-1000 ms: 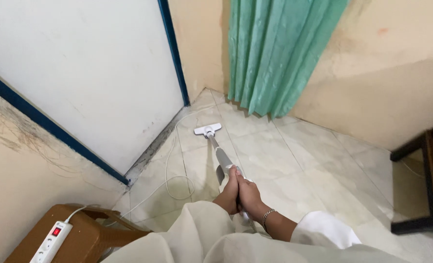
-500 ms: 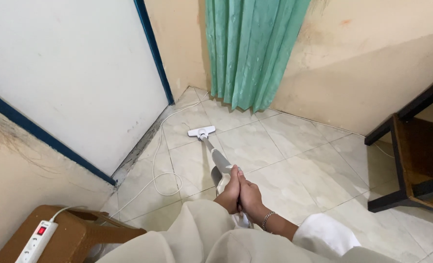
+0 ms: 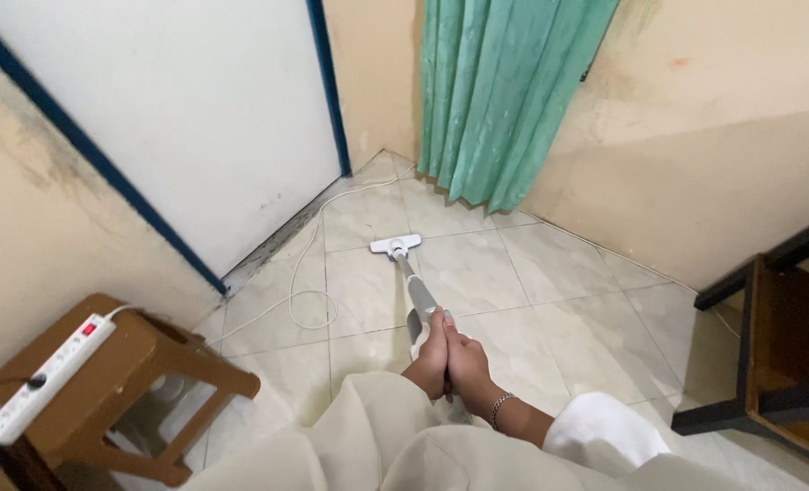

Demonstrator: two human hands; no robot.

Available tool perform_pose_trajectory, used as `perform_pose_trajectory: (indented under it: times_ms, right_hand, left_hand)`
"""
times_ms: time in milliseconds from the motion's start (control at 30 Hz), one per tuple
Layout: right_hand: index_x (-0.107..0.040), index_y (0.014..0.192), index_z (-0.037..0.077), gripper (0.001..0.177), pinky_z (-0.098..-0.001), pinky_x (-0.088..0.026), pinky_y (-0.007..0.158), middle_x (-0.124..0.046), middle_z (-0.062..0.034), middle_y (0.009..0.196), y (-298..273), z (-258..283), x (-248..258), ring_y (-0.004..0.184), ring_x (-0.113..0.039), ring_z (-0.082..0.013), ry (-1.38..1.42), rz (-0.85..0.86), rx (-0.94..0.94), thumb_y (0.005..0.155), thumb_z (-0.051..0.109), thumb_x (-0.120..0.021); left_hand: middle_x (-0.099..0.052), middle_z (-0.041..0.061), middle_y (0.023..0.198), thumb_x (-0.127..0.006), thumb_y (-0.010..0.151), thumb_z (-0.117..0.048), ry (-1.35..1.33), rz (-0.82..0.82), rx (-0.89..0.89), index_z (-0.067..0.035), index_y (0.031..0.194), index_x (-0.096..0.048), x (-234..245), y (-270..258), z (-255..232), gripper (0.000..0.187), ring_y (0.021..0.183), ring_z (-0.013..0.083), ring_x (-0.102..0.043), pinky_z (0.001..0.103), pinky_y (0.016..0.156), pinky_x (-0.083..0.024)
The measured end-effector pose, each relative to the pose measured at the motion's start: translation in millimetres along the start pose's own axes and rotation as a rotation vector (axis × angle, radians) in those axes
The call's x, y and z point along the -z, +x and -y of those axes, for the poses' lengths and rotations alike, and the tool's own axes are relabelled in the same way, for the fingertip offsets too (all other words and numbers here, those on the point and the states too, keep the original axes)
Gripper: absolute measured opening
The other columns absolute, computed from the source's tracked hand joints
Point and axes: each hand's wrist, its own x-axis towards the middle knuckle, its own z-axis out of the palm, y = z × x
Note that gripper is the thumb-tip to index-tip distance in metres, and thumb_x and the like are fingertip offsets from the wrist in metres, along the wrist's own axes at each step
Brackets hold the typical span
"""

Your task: Vacuuming the floor around furniture and walls.

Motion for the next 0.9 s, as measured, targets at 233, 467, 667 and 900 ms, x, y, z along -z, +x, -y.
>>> perform_pose_trajectory:
  times_ms: [233, 467, 667, 900]
  right_hand:
    - [-0.066, 0.099, 0.000, 0.063, -0.0370, -0.042, 0.037, -0.062, -0.0123, 0.065, -31.7, -13.8, 33.3, 0.043, -0.054, -0.0225, -0.093, 0.093, 0.074, 0.099, 0.059, -0.045]
    - [-0.069, 0.104, -0.001, 0.061, -0.0351, -0.045, 0.040, -0.065, -0.0106, 0.068, -29.2, -26.6, 47.8, 0.047, -0.058, -0.0188, -0.071, 0.172, 0.166, 0.101, 0.055, -0.045]
    - [-0.071, 0.104, -0.004, 0.063, -0.0308, -0.051, 0.049, -0.069, -0.0088, 0.075, -7.6, -35.7, 43.7, 0.057, -0.061, -0.0152, -0.089, 0.261, 0.225, 0.103, 0.054, -0.046]
    - [-0.069, 0.099, -0.002, 0.060, -0.0363, -0.042, 0.039, -0.063, -0.0112, 0.066, -13.7, -4.5, 10.2, 0.045, -0.055, -0.0213, -0.192, 0.308, 0.126, 0.102, 0.053, -0.044]
  left_hand:
    - [-0.063, 0.016, 0.136, -0.045, 0.085, -0.078, -0.260, -0.156, -0.112, -0.008, 0.139, -0.057, -33.3, -21.5, 35.4, 0.090, 0.120, 0.0283, -0.060, 0.043, 0.101, -0.049]
    - [-0.067, 0.018, 0.131, -0.047, 0.087, -0.074, -0.253, -0.255, -0.193, 0.002, 0.135, -0.060, -42.3, -20.7, 46.2, 0.091, 0.117, 0.0288, -0.063, 0.043, 0.101, -0.050]
    - [-0.066, 0.016, 0.130, -0.047, 0.088, -0.073, -0.326, -0.298, -0.198, -0.001, 0.135, -0.061, -38.4, -39.1, 39.4, 0.087, 0.117, 0.0280, -0.062, 0.044, 0.102, -0.048]
    - [-0.068, 0.018, 0.127, -0.045, 0.089, -0.073, -0.441, -0.291, -0.237, 0.000, 0.130, -0.065, -4.5, -14.8, 28.6, 0.086, 0.115, 0.0300, -0.063, 0.047, 0.099, -0.051]
